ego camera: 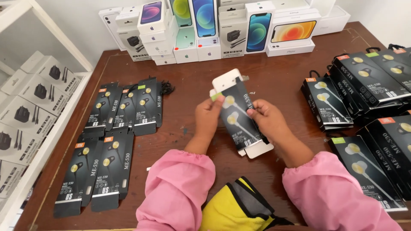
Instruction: Assembling cardboard earphone boxes from flat templates, smoothing the surfaces with a cloth, and inspecting the final product.
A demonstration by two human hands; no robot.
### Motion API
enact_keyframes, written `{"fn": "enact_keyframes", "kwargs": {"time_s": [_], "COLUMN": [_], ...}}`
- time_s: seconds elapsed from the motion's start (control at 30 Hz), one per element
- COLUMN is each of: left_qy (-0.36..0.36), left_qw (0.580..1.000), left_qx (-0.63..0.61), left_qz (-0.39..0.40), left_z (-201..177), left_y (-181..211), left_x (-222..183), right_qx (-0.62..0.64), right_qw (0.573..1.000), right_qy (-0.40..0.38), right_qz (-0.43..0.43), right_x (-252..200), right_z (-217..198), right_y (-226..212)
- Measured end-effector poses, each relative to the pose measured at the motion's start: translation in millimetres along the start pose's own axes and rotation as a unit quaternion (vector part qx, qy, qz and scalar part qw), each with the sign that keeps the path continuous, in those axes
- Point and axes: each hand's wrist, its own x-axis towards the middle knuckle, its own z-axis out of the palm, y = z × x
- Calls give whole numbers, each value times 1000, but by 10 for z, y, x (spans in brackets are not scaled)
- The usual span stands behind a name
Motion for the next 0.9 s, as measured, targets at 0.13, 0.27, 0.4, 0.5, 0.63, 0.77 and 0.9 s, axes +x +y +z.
{"fn": "enact_keyframes", "kwargs": {"time_s": [0.13, 0.27, 0.4, 0.5, 0.63, 0.77, 0.9], "left_qy": [-112, -72, -16, -31, -41, -56, -142], "left_qw": [993, 997, 997, 997, 994, 986, 972], "left_qx": [28, 37, 71, 28, 10, -49, 95], "left_qz": [-23, -12, -26, -71, -100, -150, -164], "left_z": [70, 28, -144, -168, -125, -91, -156], "left_y": [-325, -319, -455, -739, -502, 45, -2], "left_x": [-15, 33, 179, 223, 148, 33, 47], "right_qx": [-19, 59, 47, 12, 1, -9, -163], "right_qw": [999, 998, 992, 995, 997, 995, 976], "right_qy": [29, -4, -57, -57, -26, -9, -31], "right_qz": [3, 35, 100, 85, 73, 99, 139], "right_x": [-142, -222, -141, -70, -63, -44, 16], "right_z": [54, 132, 64, 15, 40, 21, -137], "right_y": [-478, -623, -489, -309, -238, -203, -26]}}
